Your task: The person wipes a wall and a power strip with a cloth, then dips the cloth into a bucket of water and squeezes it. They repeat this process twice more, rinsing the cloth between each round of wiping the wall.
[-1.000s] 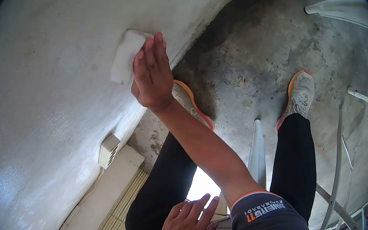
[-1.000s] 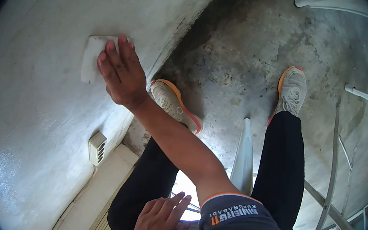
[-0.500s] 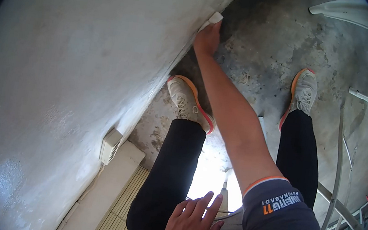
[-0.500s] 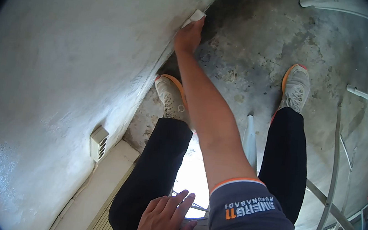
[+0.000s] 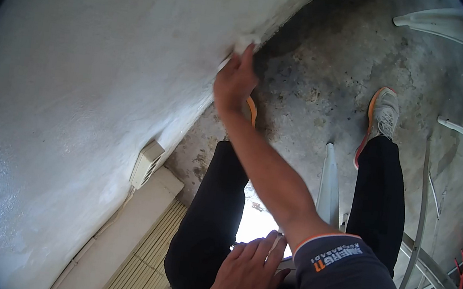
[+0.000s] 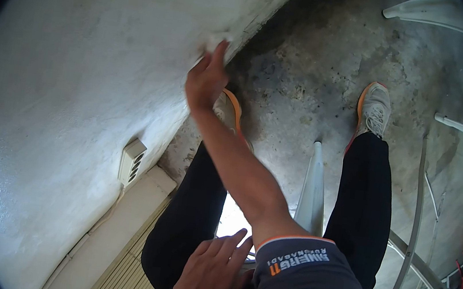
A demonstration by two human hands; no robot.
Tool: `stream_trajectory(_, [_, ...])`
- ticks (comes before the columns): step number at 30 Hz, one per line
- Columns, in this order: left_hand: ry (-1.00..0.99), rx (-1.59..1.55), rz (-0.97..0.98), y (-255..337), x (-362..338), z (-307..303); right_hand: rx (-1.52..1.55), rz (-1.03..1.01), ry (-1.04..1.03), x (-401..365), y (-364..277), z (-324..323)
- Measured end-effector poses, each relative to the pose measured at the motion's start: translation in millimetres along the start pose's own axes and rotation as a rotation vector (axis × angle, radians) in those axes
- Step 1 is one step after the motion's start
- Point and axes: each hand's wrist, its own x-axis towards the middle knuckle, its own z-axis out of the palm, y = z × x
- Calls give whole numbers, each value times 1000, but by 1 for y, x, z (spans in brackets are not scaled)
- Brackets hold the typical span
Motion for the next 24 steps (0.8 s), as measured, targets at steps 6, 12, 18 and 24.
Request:
stream_trajectory(6, [-269, -18, 219, -4, -24, 35, 57, -292, -221, -85, -24, -35])
stream_trajectory(12, [-73, 60, 298, -2, -32, 30, -61, -238, 187, 29, -8, -74])
stream_trajectory(18, [-27, 123, 372, 0, -38, 34, 6, -404, 204, 82, -86, -49])
stream_trajectory(24, [18, -81, 418, 8, -39, 69, 56, -316, 15, -37, -62, -24])
